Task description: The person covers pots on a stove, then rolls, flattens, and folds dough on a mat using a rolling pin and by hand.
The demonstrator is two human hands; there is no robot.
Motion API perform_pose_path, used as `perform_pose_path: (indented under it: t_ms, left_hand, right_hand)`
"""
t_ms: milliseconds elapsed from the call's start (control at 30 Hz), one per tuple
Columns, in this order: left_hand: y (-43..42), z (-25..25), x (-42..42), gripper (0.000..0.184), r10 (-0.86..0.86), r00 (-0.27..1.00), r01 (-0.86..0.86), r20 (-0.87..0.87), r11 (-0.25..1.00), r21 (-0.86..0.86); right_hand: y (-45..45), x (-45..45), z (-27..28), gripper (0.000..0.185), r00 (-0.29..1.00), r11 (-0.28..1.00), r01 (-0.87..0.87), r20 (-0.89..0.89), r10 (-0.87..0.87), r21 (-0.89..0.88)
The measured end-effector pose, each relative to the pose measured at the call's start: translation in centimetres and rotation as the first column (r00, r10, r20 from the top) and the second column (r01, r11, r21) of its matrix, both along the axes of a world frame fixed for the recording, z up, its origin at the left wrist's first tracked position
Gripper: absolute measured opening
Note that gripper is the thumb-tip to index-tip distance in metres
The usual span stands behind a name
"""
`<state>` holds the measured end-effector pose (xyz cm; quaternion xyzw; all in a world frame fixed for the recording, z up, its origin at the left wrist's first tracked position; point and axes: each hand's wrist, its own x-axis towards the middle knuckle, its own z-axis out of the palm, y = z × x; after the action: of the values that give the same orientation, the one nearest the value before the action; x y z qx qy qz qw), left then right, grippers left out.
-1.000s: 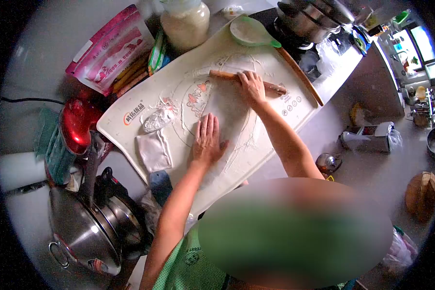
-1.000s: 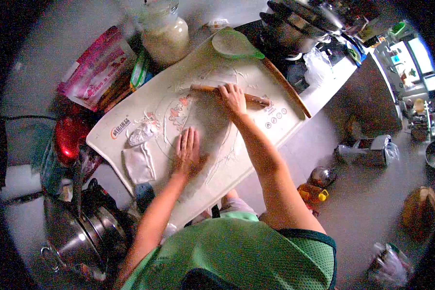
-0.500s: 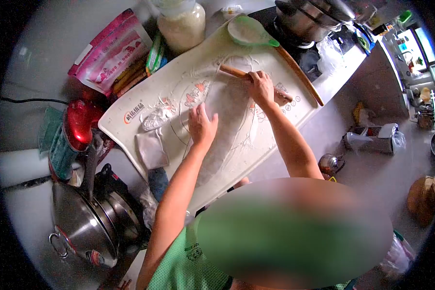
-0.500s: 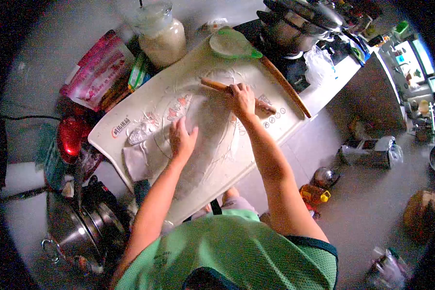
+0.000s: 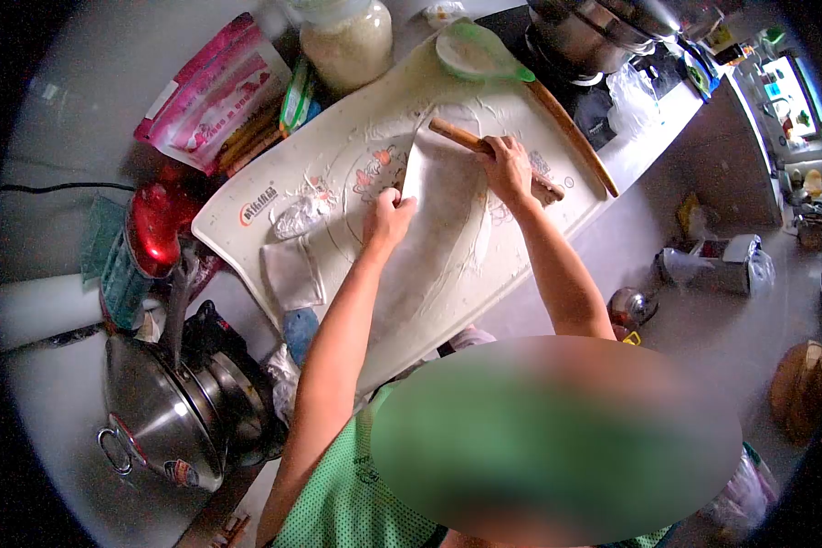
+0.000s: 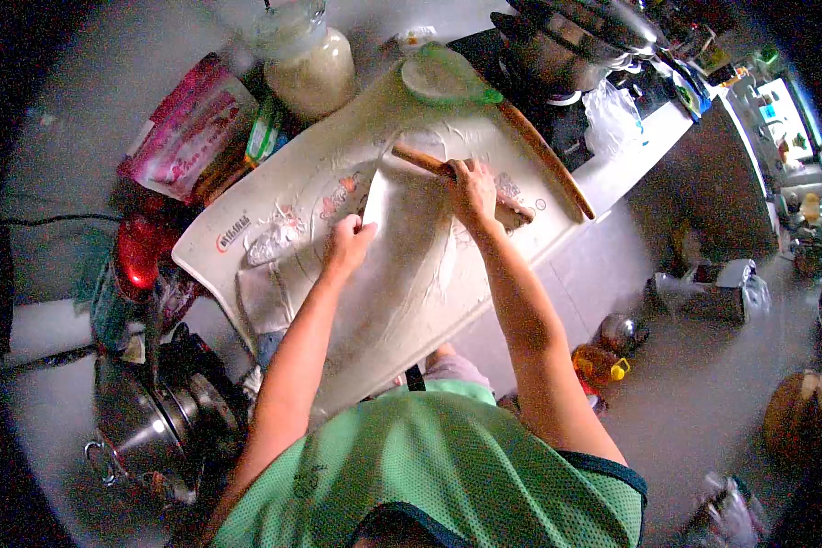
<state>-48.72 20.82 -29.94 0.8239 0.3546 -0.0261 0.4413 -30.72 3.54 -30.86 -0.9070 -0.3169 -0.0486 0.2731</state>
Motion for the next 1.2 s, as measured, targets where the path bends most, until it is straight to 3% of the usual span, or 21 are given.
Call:
perform_pose_path:
  t_ms: [33, 100, 233, 300, 367, 400, 433, 500, 567, 600, 633, 700, 733, 833, 900, 1000, 1100, 1133, 1167, 1200]
  left_hand:
    - [-0.2, -0.9, -0.9, 0.036, -0.002, 1.000, 0.002, -0.002, 1.000, -0.003]
    - [-0.3, -2.6, -3.1, 0.032, 0.155, 0.957, -0.085, 0.244, 0.958, -0.272]
    - [1.1, -2.4, -8.6, 0.026, 0.103, 0.965, -0.020, 0.241, 0.947, -0.322]
    - [1.6, -0.3, -10.9, 0.030, 0.041, 0.988, -0.001, 0.152, 0.967, -0.257]
    - [0.8, 2.8, -11.4, 0.036, 0.041, 0.999, -0.038, -0.016, 0.988, 0.148]
    - [0.0, 3.7, -11.2, 0.041, -0.034, 0.992, -0.031, 0.121, 0.864, 0.503]
    - [-0.6, 4.0, -10.9, 0.039, -0.135, 0.980, 0.016, 0.147, 0.785, 0.619]
    - [-2.4, 4.8, -9.6, 0.045, -0.325, 0.943, 0.322, -0.063, 0.854, 0.409]
    - [-4.1, 1.3, -9.6, 0.061, -0.508, 0.856, 0.440, -0.098, 0.615, 0.654]
    - [-4.7, 1.6, -9.3, 0.084, -0.507, 0.855, 0.477, -0.108, 0.687, 0.549]
    - [-5.2, 1.4, -9.3, 0.084, -0.507, 0.856, 0.474, -0.103, 0.690, 0.548]
    - [-5.8, 0.7, -9.6, 0.100, -0.444, 0.894, 0.400, -0.066, 0.720, 0.567]
    - [-5.8, 0.8, -9.6, 0.109, -0.464, 0.879, 0.451, -0.110, 0.735, 0.506]
    - [-5.3, 1.4, -9.9, 0.110, -0.489, 0.872, 0.423, -0.016, 0.739, 0.524]
    - [-5.2, 1.9, -9.6, 0.108, -0.498, 0.866, 0.445, -0.052, 0.717, 0.536]
    - [-5.0, 1.9, -9.9, 0.105, -0.507, 0.859, 0.456, -0.077, 0.686, 0.566]
    - [-5.2, 0.6, -10.1, 0.105, -0.511, 0.858, 0.447, -0.057, 0.687, 0.573]
    - [-5.4, 0.3, -10.2, 0.105, -0.509, 0.859, 0.443, -0.051, 0.689, 0.574]
    - [-5.7, 0.6, -10.2, 0.105, -0.512, 0.858, 0.444, -0.048, 0.691, 0.570]
    - [-5.8, 1.3, -9.9, 0.106, -0.477, 0.876, 0.437, -0.069, 0.724, 0.534]
  right_hand:
    - [0.1, -0.6, 0.2, 0.028, 1.000, 1.000, -0.007, -0.010, 0.008, 0.026]
    - [0.3, -2.3, 1.1, 0.027, 0.999, 0.998, -0.052, 0.009, 0.051, 0.019]
    - [0.9, -5.5, 1.8, 0.027, 0.986, 0.986, -0.166, -0.008, 0.167, 0.007]
    - [1.5, -7.0, 1.0, 0.028, 0.978, 0.978, -0.206, 0.008, 0.206, 0.013]
    - [2.3, -9.0, 1.0, 0.027, 0.973, 0.973, -0.227, 0.026, 0.228, -0.047]
    - [2.7, -10.2, 1.3, 0.028, 0.975, 0.972, -0.213, 0.034, 0.218, -0.097]
    - [3.2, -11.3, 1.6, 0.030, 0.978, 0.969, -0.198, 0.044, 0.206, -0.147]
    - [4.2, -13.1, 0.4, 0.034, 0.976, 0.969, -0.207, 0.046, 0.214, -0.134]
    - [4.9, -14.5, -0.6, 0.048, 0.964, 0.946, -0.242, 0.060, 0.260, -0.214]
    - [5.5, -15.0, -0.9, 0.053, 0.971, 0.946, -0.190, 0.095, 0.221, -0.263]
    - [6.0, -15.1, -1.1, 0.057, 0.974, 0.941, -0.137, 0.133, 0.186, -0.311]
    - [7.1, -13.6, -0.5, 0.062, 0.975, 0.930, -0.128, 0.127, 0.181, -0.344]
    - [8.1, -12.1, 0.4, 0.064, 0.981, 0.920, -0.121, 0.094, 0.167, -0.374]
    - [10.9, -7.2, 0.4, 0.065, 0.986, 0.897, -0.111, 0.066, 0.153, -0.427]
    - [12.0, -3.9, -2.0, 0.064, 0.962, 0.948, -0.088, 0.221, 0.160, -0.306]
    - [13.1, -0.1, -1.9, 0.061, 0.990, 0.951, -0.028, 0.122, 0.069, -0.307]
    - [12.5, -0.9, -2.9, 0.062, 0.964, 0.982, -0.057, 0.246, 0.101, -0.182]
    - [11.6, -3.7, -0.6, 0.061, 0.970, 0.972, -0.033, 0.225, 0.087, -0.234]
    - [10.2, -5.8, -1.0, 0.066, 0.922, 0.941, 0.000, 0.363, 0.131, -0.340]
    - [8.7, -8.7, -1.1, 0.068, 0.942, 0.925, -0.082, 0.274, 0.194, -0.371]
